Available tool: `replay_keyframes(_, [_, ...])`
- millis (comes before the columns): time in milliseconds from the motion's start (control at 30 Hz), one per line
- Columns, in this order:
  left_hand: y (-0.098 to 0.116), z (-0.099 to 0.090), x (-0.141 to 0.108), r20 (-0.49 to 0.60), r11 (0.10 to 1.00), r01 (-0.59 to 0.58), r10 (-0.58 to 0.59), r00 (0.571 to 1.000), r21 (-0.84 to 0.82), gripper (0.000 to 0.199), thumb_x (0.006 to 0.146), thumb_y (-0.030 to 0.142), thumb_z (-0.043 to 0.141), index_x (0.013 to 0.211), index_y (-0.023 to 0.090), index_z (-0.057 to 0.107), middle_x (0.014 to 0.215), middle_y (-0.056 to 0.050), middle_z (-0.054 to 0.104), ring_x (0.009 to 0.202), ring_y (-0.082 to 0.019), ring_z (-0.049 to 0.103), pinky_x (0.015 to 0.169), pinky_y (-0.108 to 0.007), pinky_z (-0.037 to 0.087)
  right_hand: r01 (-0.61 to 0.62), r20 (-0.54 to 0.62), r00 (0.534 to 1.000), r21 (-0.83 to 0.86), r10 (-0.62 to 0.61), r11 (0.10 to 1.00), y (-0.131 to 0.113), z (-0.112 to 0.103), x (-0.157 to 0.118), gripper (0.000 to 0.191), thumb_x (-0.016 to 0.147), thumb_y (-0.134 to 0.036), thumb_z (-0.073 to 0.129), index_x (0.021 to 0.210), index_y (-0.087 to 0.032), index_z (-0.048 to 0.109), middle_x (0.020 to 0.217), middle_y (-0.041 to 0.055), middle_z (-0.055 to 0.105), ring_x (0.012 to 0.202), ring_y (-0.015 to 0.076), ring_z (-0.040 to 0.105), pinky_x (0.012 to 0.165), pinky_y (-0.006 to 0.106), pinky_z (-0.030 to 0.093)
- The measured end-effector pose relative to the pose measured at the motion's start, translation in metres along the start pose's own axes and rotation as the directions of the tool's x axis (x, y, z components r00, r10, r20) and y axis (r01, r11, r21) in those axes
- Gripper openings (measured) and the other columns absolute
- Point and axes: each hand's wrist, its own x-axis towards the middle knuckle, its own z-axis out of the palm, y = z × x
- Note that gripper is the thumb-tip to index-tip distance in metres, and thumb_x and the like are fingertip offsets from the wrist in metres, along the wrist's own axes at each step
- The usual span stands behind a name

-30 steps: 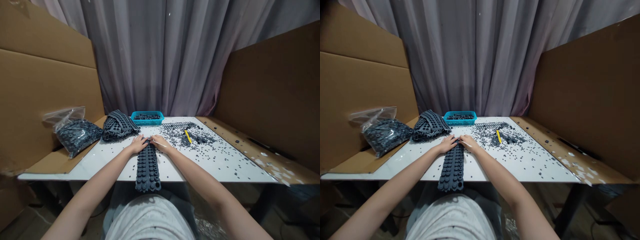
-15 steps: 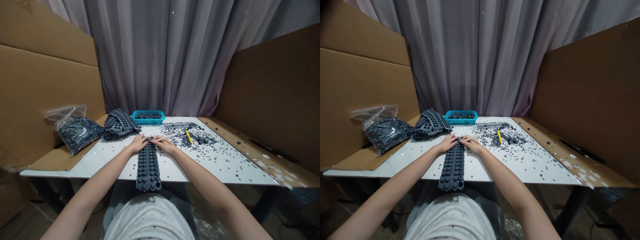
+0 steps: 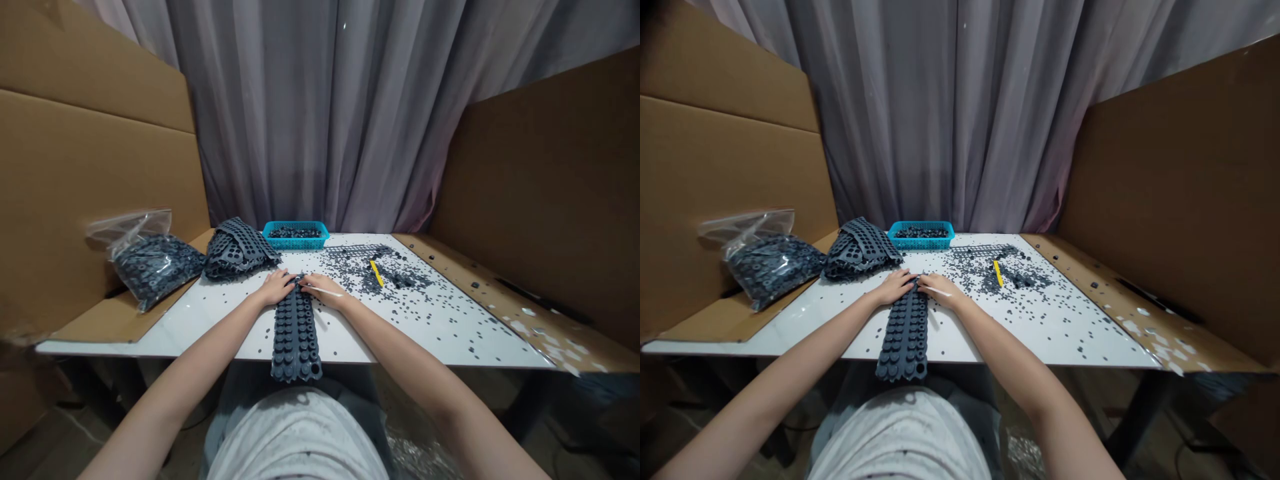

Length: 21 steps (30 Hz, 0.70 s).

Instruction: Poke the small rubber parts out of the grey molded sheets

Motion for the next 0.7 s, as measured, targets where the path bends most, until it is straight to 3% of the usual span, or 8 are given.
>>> replay_keyframes(233, [0.000,0.001,0.000,-0.013,1.000,-0.007,0.007,1.000,0.017,0.035,0.091,0.032,0.055,0.123,0.018,0.052,0.129,-0.010,0.052,0.111,-0.025,0.055,0.092,-0.048,0.046,-0.070,-0.119,0.991,-0.128,0.054,0.989,0.011,0.003,0.006,0.008,0.086,-0.027,0.054,0.083,-0.022,0.059,0.081,0.0037,0.063,0.080,0.0192,0.057,0.074,0.026,0.041])
replay_keyframes(400, [-0.001,0.004,0.004,-0.036,0.999,-0.040,0.042,0.998,0.035,0.032,0.091,0.031,0.055,0.121,0.018,0.054,0.126,-0.010,0.053,0.107,-0.024,0.056,0.089,-0.046,0.048,-0.202,-0.302,0.941,-0.131,0.155,0.970,0.025,-0.012,-0.002,0.015,0.090,-0.030,0.045,0.086,-0.020,0.055,0.075,0.0044,0.061,0.072,0.0199,0.055,0.067,0.028,0.039])
replay_keyframes(500, [0.000,0.006,0.011,-0.044,0.995,-0.090,0.092,0.995,0.037,0.030,0.092,0.031,0.054,0.119,0.018,0.055,0.124,-0.010,0.055,0.105,-0.023,0.057,0.088,-0.044,0.049,-0.222,-0.363,0.915,-0.093,0.175,0.971,0.028,-0.019,-0.007,0.015,0.089,-0.031,0.044,0.087,-0.020,0.055,0.076,0.0044,0.061,0.074,0.0206,0.055,0.069,0.030,0.040])
replay_keyframes(700, [0.001,0.009,0.022,-0.081,0.984,-0.176,0.178,0.981,0.034,0.027,0.092,0.031,0.054,0.117,0.019,0.056,0.122,-0.009,0.056,0.103,-0.022,0.058,0.087,-0.043,0.050,-0.096,-0.274,0.956,0.045,0.104,0.994,0.013,-0.009,-0.005,0.013,0.087,-0.029,0.050,0.083,-0.019,0.056,0.089,0.0064,0.066,0.091,0.0216,0.060,0.081,0.033,0.044])
